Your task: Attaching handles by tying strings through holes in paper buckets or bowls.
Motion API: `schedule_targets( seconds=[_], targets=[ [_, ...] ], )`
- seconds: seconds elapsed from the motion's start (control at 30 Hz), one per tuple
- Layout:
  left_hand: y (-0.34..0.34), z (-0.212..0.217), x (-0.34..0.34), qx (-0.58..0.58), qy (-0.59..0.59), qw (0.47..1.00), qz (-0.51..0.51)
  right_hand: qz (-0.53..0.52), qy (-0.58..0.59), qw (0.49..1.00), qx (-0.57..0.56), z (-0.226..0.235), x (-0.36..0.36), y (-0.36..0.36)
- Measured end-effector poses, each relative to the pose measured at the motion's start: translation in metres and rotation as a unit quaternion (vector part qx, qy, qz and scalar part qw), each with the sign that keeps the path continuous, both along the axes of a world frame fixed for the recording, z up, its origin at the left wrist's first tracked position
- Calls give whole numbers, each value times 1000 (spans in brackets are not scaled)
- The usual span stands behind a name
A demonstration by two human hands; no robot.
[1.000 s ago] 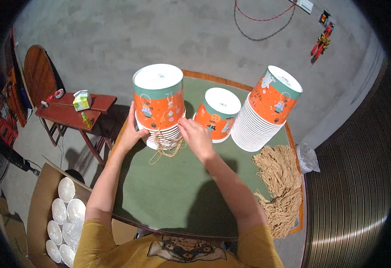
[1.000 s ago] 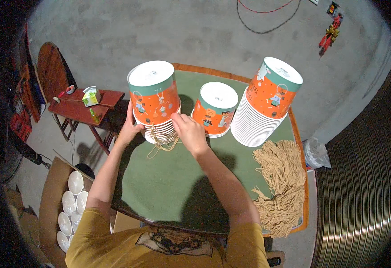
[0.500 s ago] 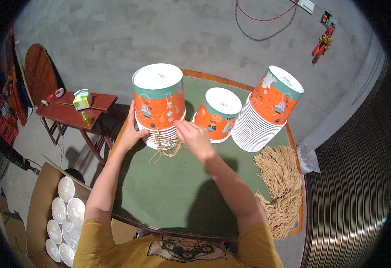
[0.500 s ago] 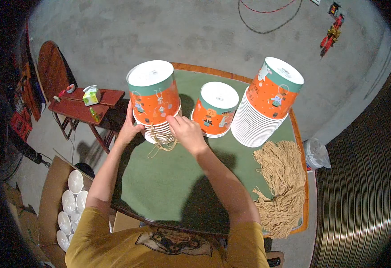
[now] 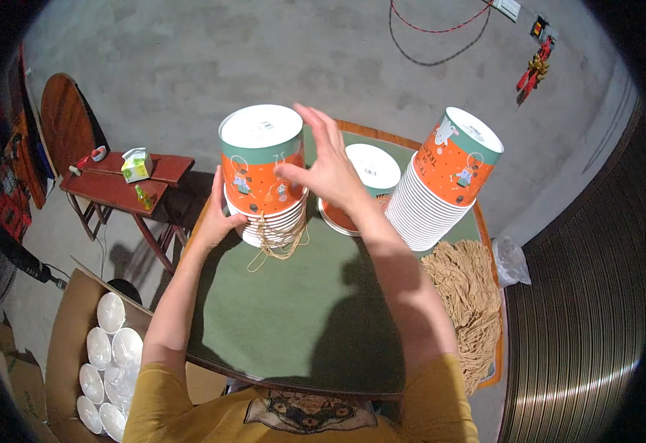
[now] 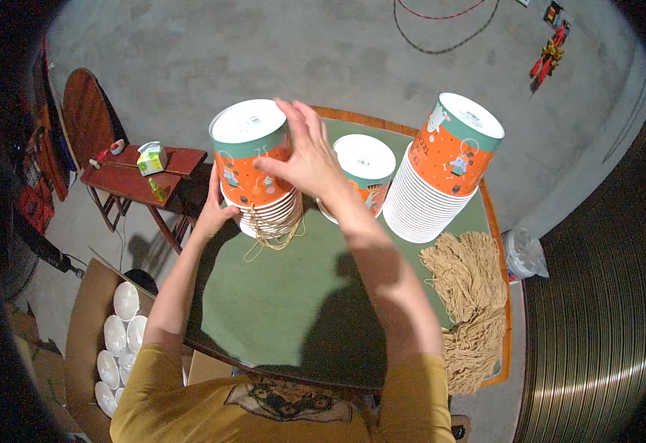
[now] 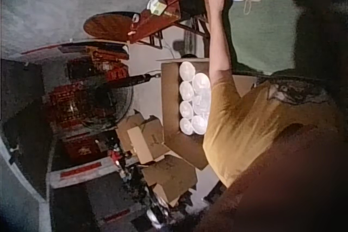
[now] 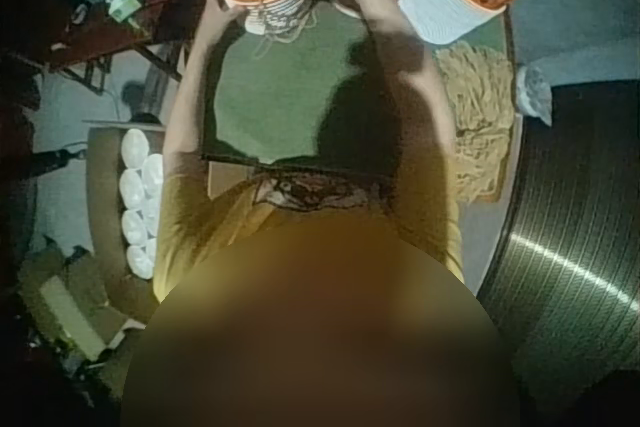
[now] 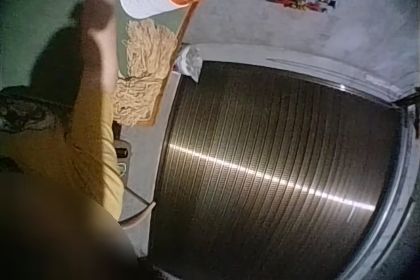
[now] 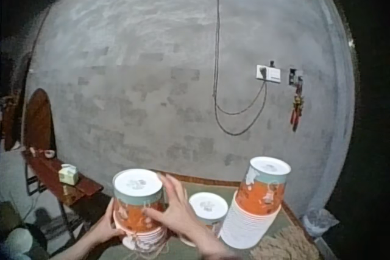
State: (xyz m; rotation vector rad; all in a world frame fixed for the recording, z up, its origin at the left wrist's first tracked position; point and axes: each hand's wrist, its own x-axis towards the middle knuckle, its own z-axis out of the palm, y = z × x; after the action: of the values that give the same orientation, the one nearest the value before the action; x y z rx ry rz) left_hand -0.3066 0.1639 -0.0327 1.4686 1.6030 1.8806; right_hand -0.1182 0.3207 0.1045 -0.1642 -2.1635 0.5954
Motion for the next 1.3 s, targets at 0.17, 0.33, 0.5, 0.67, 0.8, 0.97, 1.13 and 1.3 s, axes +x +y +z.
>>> schedule_targets(
  seconds=[0.17, 0.33, 0.5, 0.67, 0.8, 0.97, 1.13, 1.3],
  targets=[
    [1, 1, 4, 5, -11, 1000, -4, 77, -90, 980, 158, 26, -18, 5],
    [0, 0, 3, 11, -17, 1000, -9, 110, -12, 986, 126, 16, -20, 2],
    [0, 0, 5, 11, -15, 1000, -1, 97, 9, 988, 119, 16, -24, -5],
    [0, -4, 2, 7, -5, 1000, 3, 84, 25, 991, 100, 14, -26, -10],
    [2, -5, 2, 9, -15, 1000, -1, 75, 25, 993, 89, 14, -27, -12],
    [0, -6, 2, 2, -7, 1000, 0, 65, 22, 994, 82, 14, -26, -16],
    [-2, -1, 5, -10, -4, 1000, 8, 57, 0, 996, 66, 24, -24, -19],
    [-1, -2, 3, -3, -4, 1000, 4, 43, 34, 992, 117, 24, -26, -21]
  ],
)
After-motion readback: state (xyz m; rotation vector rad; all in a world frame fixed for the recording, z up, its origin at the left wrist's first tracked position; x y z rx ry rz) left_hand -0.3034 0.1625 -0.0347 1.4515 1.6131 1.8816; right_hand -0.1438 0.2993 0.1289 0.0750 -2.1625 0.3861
